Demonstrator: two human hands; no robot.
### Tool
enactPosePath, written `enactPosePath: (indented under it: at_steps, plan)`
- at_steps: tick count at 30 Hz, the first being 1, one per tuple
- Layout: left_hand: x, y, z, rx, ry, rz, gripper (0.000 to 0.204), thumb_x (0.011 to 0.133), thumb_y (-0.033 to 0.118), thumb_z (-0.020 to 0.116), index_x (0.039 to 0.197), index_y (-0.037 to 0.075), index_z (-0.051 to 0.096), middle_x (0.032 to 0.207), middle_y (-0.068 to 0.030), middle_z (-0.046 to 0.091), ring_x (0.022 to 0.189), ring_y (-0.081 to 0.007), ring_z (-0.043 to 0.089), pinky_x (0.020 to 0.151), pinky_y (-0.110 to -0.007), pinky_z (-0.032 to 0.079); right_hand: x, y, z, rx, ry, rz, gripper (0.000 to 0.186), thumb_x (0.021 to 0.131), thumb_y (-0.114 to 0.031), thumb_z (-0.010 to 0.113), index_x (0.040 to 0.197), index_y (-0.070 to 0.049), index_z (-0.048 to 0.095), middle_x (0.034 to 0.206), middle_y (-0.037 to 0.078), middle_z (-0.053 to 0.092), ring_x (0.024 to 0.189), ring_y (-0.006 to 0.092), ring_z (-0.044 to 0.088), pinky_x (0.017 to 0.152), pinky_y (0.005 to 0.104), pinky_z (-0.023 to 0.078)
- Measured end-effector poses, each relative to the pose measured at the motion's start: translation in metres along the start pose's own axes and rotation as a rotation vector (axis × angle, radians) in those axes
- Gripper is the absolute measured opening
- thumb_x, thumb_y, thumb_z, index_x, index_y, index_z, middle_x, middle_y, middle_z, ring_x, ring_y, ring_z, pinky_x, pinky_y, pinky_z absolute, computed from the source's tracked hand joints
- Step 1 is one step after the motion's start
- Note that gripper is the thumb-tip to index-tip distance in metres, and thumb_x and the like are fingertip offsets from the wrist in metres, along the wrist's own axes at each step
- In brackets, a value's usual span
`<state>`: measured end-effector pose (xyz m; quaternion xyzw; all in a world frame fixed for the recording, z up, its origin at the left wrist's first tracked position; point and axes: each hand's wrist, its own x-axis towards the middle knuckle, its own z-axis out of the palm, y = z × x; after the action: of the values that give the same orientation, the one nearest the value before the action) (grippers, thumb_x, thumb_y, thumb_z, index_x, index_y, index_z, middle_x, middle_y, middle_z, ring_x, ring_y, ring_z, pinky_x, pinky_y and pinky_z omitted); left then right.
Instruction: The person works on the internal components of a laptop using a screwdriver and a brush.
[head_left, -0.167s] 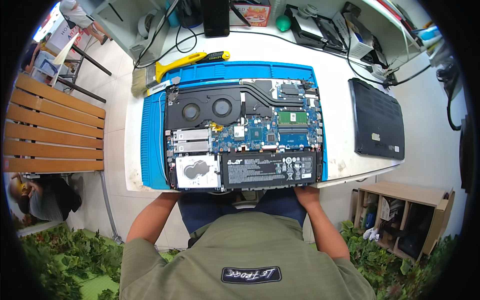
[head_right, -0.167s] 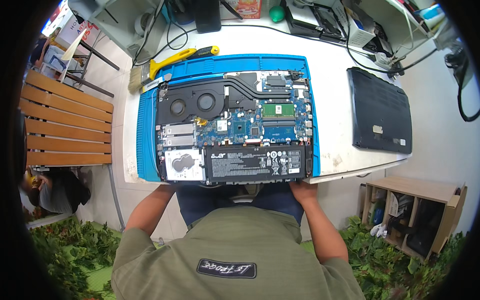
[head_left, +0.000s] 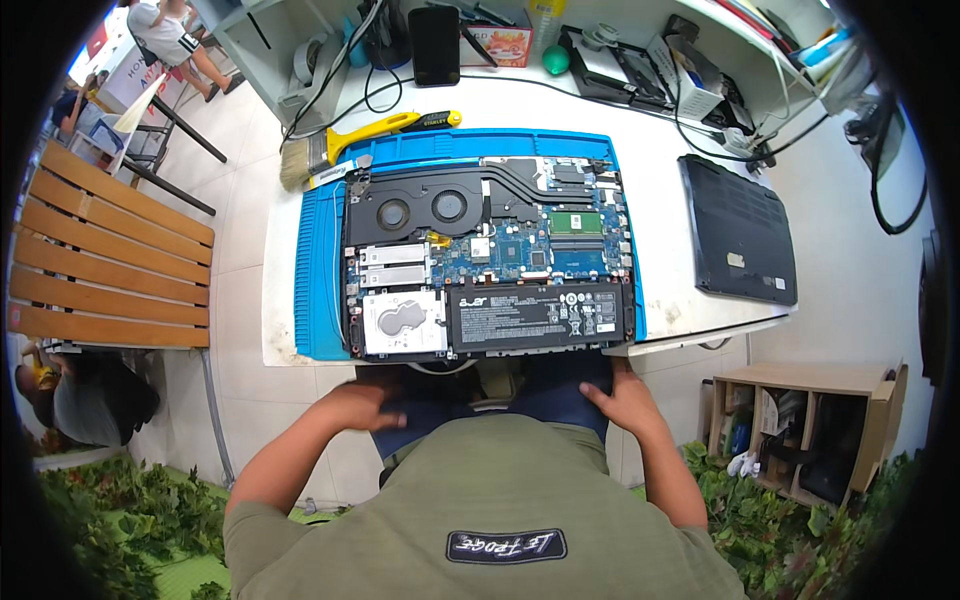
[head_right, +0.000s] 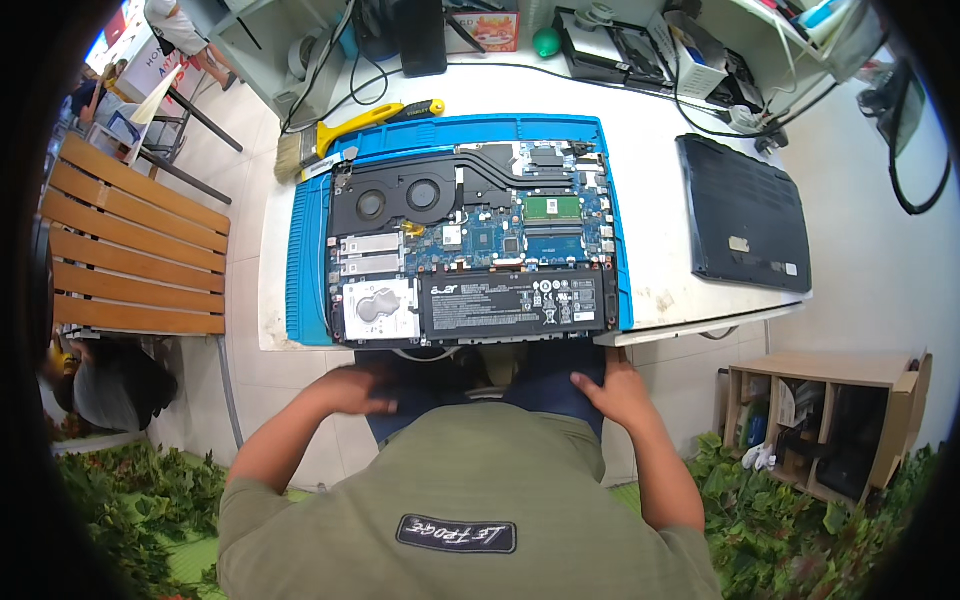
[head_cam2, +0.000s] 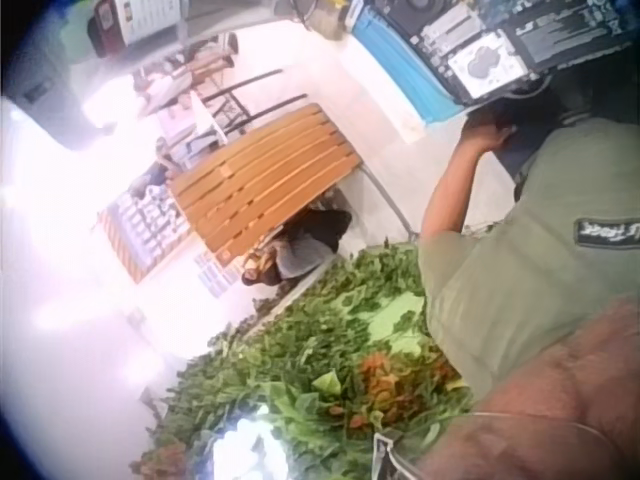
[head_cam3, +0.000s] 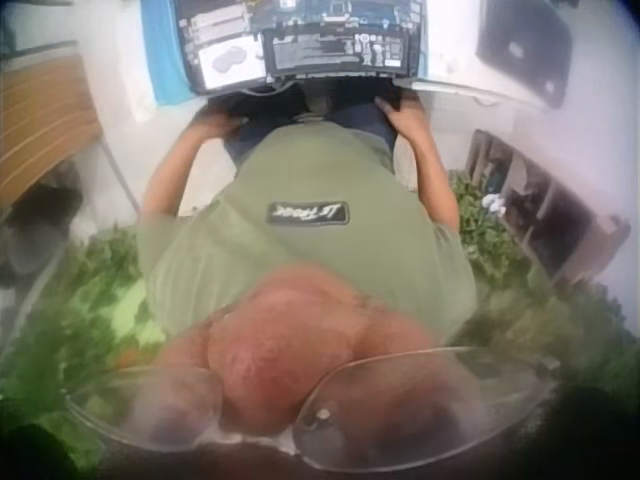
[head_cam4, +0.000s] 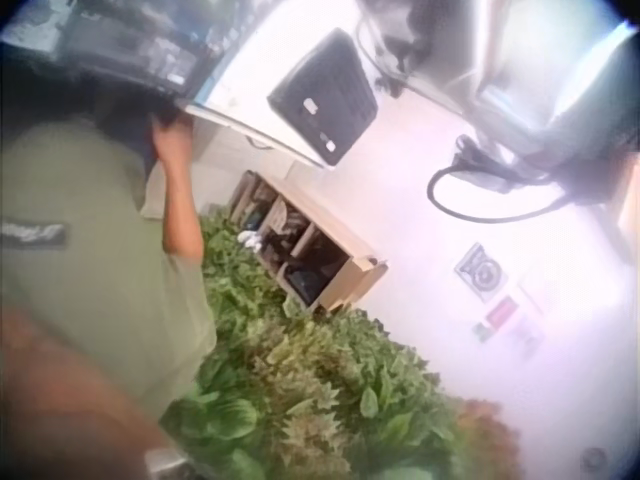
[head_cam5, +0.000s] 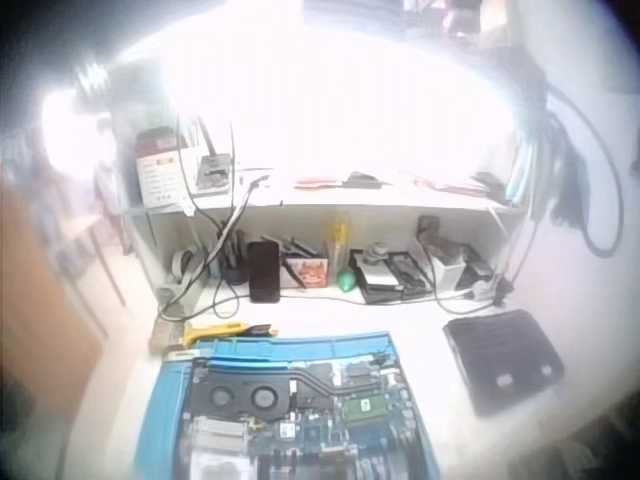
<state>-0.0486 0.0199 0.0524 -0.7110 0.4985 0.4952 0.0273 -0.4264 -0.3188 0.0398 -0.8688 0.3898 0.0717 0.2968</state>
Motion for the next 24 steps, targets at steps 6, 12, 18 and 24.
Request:
enactPosePath:
  at_steps: [6, 12, 18, 24]
  plan:
    - [-0.130, 0.049, -0.115, -0.592, 0.497, 0.607, 0.037, 0.106, 0.031, 0.072, 0.123, -0.001, 0.077, 0.111, -0.0142, 0.081, 0.104, -0.0221, 0.078, 0.092, -0.036, 0.061, -0.053, -0.054, -0.081, 0.705, -0.039, -0.014, 0.043, 0.104, -0.029, 0.076, 0.124, 0.008, 0.074, 0.097, 0.014, 0.078, 0.085, 0.0215, 0.076, 0.078, 0.0347, 0.060]
    - [-0.063, 0.026, -0.137, -0.798, 1.017, 0.188, 0.041, 0.110, 0.029, 0.070, 0.131, -0.007, 0.073, 0.101, -0.0092, 0.076, 0.090, -0.0129, 0.071, 0.082, -0.029, 0.058, 0.015, -0.106, -0.116, 0.527, 0.528, -0.274, 0.036, 0.105, -0.022, 0.075, 0.125, 0.008, 0.074, 0.105, 0.011, 0.076, 0.086, 0.0142, 0.067, 0.069, 0.0281, 0.054]
    - [-0.046, 0.033, -0.133, -0.774, 1.083, 0.106, 0.045, 0.108, 0.030, 0.074, 0.133, -0.008, 0.072, 0.098, -0.0076, 0.076, 0.087, -0.0124, 0.069, 0.082, -0.027, 0.058, 0.067, -0.083, -0.117, 0.502, 0.507, -0.189, 0.055, 0.104, -0.033, 0.077, 0.137, 0.010, 0.069, 0.120, 0.018, 0.076, 0.092, 0.0152, 0.066, 0.075, 0.0299, 0.053]
    - [-0.046, 0.035, -0.132, -0.875, 1.105, 0.116, 0.049, 0.109, 0.029, 0.072, 0.138, -0.010, 0.069, 0.110, -0.0120, 0.078, 0.091, -0.0121, 0.069, 0.083, -0.027, 0.058, 0.082, -0.090, -0.125, 0.407, 0.472, -0.212, 0.045, 0.105, -0.035, 0.075, 0.126, 0.005, 0.077, 0.099, 0.010, 0.070, 0.083, 0.0179, 0.062, 0.076, 0.0332, 0.052]
